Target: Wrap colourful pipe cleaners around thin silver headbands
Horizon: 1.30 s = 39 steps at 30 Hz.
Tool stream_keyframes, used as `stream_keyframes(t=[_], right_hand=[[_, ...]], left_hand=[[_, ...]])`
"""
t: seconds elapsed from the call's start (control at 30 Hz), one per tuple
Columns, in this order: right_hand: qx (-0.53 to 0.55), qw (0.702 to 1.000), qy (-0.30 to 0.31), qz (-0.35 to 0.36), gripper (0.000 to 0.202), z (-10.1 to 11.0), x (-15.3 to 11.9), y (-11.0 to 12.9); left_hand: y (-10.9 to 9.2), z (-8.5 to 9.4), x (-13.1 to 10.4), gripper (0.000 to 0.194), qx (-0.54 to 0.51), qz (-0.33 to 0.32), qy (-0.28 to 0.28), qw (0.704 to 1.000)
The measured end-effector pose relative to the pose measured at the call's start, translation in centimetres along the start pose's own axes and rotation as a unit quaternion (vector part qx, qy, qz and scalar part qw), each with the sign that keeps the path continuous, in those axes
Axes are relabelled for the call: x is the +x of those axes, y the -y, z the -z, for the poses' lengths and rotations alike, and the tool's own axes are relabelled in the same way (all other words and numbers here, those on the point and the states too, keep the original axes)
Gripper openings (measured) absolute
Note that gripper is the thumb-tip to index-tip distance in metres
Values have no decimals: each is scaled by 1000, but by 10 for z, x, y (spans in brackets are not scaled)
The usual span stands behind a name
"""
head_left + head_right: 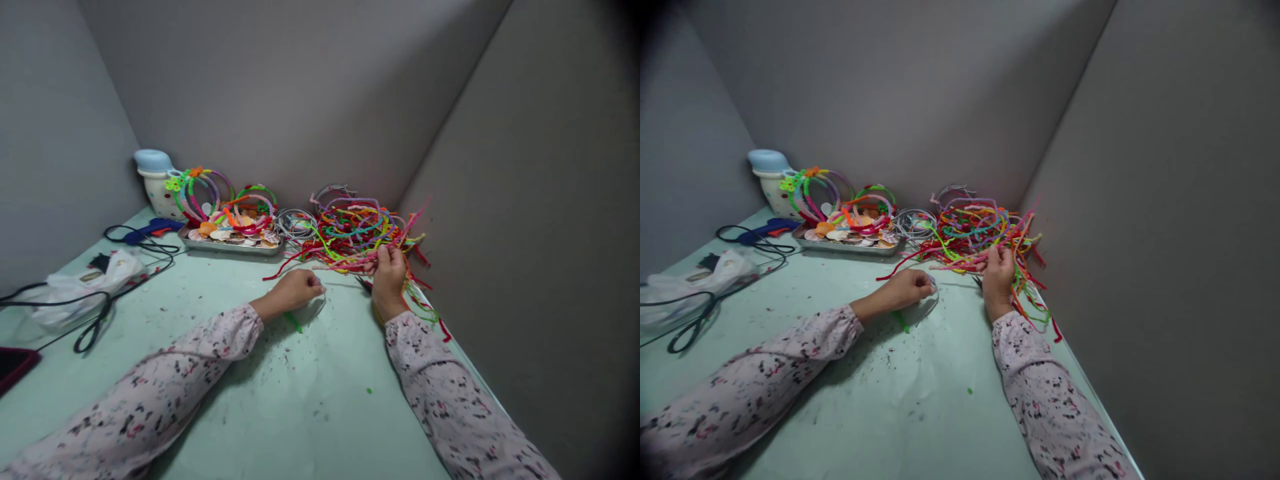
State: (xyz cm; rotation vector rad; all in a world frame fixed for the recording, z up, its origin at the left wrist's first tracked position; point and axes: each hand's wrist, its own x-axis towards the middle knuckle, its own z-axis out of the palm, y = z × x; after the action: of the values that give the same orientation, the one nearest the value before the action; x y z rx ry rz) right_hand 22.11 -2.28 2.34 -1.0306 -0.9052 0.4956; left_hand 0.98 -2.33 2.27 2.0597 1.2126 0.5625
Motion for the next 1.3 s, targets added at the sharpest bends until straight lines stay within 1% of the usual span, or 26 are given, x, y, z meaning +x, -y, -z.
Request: stream_keyframes(t=[0.07, 0.13, 0.17, 0.23, 0.33, 0.43, 0.57, 0.67, 0.73, 0.8, 0.9, 0.97, 1.03, 1.1, 1.17, 1.3], right_hand=[[-13, 1000, -7, 7, 24, -3, 1, 2], [-26, 1000, 7, -5, 24, -5, 0, 3], [-33, 999, 18, -14, 25, -6, -1, 2], [-41, 997, 53, -35, 26, -7, -4, 1], [-38, 993, 90, -71, 29, -8, -9, -2], [-41, 984, 129, -119, 35, -9, -12, -4], [-45, 969, 171, -173, 43, -13, -14, -3], [-19, 956, 204, -211, 44, -17, -18, 0], [9, 944, 229, -238, 40, -20, -21, 2], [38, 939, 229, -254, 34, -22, -24, 2], [85, 940, 194, -269, 28, -24, -26, 0], [121, 938, 176, -273, 27, -24, -25, -1], [149, 936, 172, -269, 26, -23, -25, -1], [159, 935, 177, -263, 25, -23, -24, -1], [156, 935, 184, -261, 24, -22, -25, 0], [139, 933, 214, -254, 23, -23, -31, 4]], left_hand=[[-6, -6, -6, 28, 67, -7, -13, 998], [-11, -10, -11, 30, 116, -17, -42, 992], [-12, -12, -14, 29, 132, -23, -44, 990], [-12, -13, -17, 21, 151, -30, -54, 987], [-12, -14, -18, 6, 152, -29, -61, 986], [-14, -12, -18, 6, 127, -30, -87, 988], [-21, -8, -19, 7, 75, -58, -130, 987], [-23, -8, -21, 7, 33, -61, -132, 989], [-23, -9, -22, 7, -2, -53, -129, 990], [-22, -9, -22, 6, -49, -49, -135, 988], [-21, -8, -23, 6, -107, -59, -178, 976], [-20, -7, -24, 6, -124, -63, -192, 971], [-18, -7, -26, 5, -125, -63, -185, 973], [-17, -8, -28, 4, -123, -64, -164, 977], [-16, -9, -29, 5, -128, -69, -146, 979], [-14, -11, -30, 11, -146, -64, -134, 978]])
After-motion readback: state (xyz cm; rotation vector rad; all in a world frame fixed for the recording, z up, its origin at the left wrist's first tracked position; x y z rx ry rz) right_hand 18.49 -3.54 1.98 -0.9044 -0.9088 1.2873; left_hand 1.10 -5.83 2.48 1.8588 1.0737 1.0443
